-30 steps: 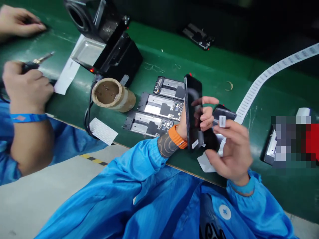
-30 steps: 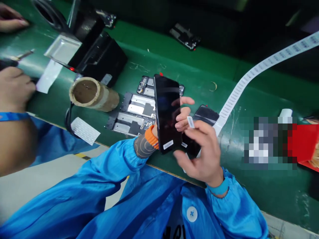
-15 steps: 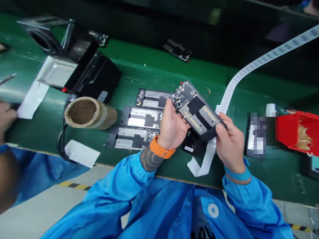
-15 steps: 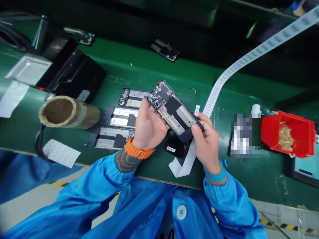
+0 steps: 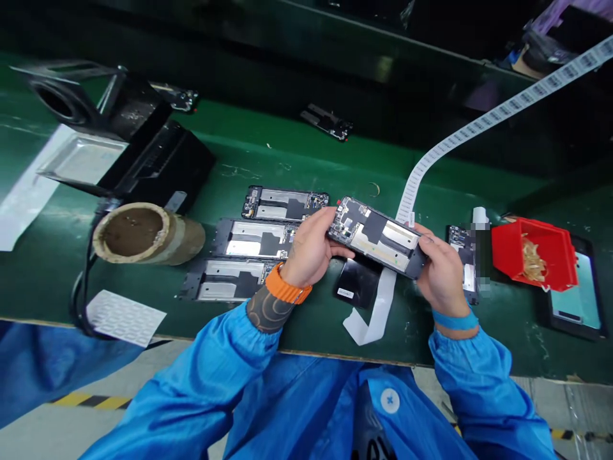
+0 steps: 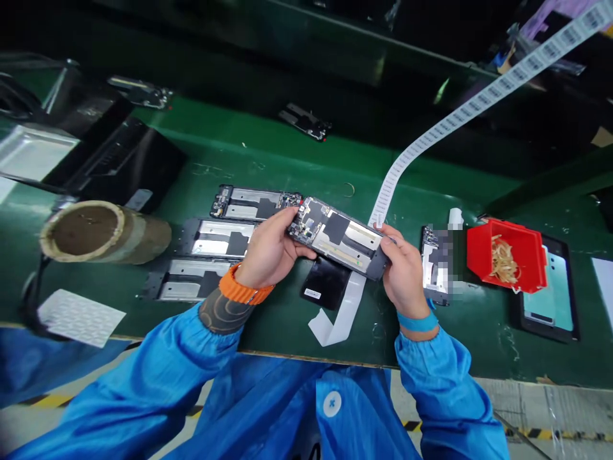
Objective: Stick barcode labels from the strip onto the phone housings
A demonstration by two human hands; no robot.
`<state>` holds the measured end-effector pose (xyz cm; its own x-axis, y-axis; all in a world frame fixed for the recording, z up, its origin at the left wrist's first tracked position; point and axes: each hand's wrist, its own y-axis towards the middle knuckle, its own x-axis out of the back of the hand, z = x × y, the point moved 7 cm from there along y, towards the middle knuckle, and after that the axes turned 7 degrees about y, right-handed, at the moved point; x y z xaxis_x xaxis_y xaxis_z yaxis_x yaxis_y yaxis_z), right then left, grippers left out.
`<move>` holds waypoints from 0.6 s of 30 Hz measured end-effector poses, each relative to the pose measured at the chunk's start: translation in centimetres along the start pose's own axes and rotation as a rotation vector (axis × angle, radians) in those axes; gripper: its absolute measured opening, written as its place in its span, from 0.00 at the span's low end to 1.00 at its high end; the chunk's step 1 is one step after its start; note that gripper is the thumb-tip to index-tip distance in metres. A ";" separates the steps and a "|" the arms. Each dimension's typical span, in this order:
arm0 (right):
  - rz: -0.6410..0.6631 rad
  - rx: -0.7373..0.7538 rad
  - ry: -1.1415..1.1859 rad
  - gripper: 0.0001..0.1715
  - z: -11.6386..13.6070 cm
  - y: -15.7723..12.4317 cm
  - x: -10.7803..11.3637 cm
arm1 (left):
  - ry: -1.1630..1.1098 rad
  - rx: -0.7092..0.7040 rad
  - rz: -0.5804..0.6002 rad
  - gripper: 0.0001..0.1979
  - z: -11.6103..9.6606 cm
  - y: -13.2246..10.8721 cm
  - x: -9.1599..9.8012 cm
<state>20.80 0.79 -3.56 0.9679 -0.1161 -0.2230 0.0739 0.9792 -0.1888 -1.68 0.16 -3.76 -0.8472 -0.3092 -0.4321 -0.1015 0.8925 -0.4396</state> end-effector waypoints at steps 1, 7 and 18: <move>0.014 -0.020 -0.014 0.18 0.1 0.1 0.2 | 0.035 -0.026 0.016 0.06 0.0 0.0 0.0; 0.110 -0.007 -0.163 0.16 1.5 0.7 2.6 | 0.208 0.180 0.330 0.08 0.2 -1.5 -0.7; -0.001 0.486 -0.709 0.10 5.3 -1.8 4.6 | 0.389 -0.192 -0.096 0.10 -12.8 21.3 -11.8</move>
<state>26.37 -0.61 0.84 0.8771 -0.1444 0.4582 0.0129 0.9605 0.2780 -0.52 27.00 2.04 -0.9587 -0.2796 -0.0515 -0.2531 0.9219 -0.2933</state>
